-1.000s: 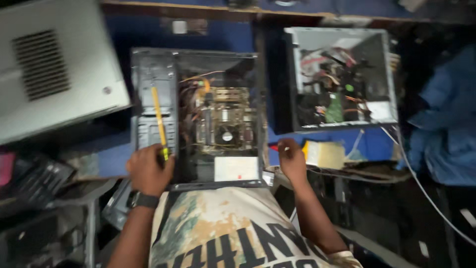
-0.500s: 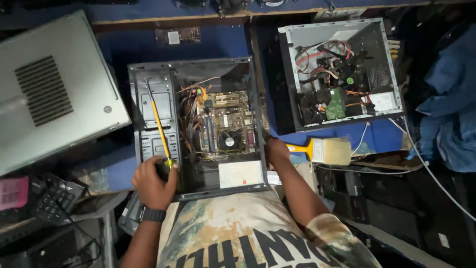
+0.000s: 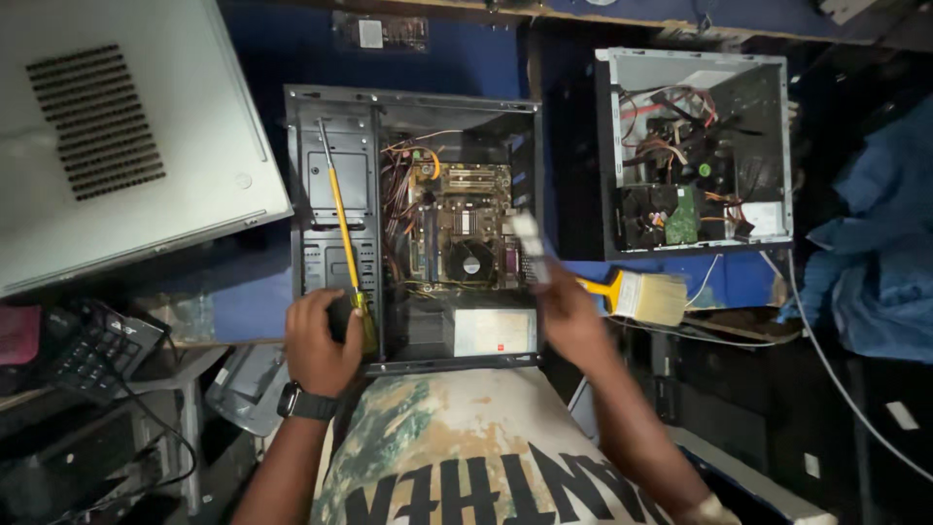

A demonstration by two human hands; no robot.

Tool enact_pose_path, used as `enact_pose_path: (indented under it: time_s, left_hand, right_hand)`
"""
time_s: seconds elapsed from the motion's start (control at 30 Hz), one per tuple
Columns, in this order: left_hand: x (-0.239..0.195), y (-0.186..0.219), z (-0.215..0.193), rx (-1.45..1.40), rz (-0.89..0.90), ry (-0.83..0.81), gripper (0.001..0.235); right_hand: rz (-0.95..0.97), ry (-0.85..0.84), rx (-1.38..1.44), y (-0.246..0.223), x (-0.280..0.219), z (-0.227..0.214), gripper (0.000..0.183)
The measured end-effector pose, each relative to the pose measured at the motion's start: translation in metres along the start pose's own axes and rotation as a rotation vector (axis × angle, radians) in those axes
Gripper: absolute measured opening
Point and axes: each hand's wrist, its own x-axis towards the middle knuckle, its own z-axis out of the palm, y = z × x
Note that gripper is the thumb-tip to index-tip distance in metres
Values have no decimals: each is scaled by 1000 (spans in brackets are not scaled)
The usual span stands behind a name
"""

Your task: The person removes a green circuit board from an open desktop computer case, cleans it with a toothbrush, and then reinstalls it. The person also uses a screwdriver to adjust components inside the case.

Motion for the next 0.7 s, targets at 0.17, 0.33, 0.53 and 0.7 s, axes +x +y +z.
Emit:
enact_pose_path:
  time_s: [0.17,0.33,0.53,0.7]
  left_hand:
    - [2,0,-4,0,-10,-10,29]
    - [1,-1,-3,8,28,22,29]
    - [2,1,-6,-45,-5,7,25]
    - [4,3,-8,-13,-4,14,25]
  right_hand:
    - [-212,-126,-390,-36,60,71,51]
    - [1,-409,-733,-26,118,112,35]
    - [-24,-357,-666,6,144,133,38]
    - [-18,-444,-797,3,148,141,32]
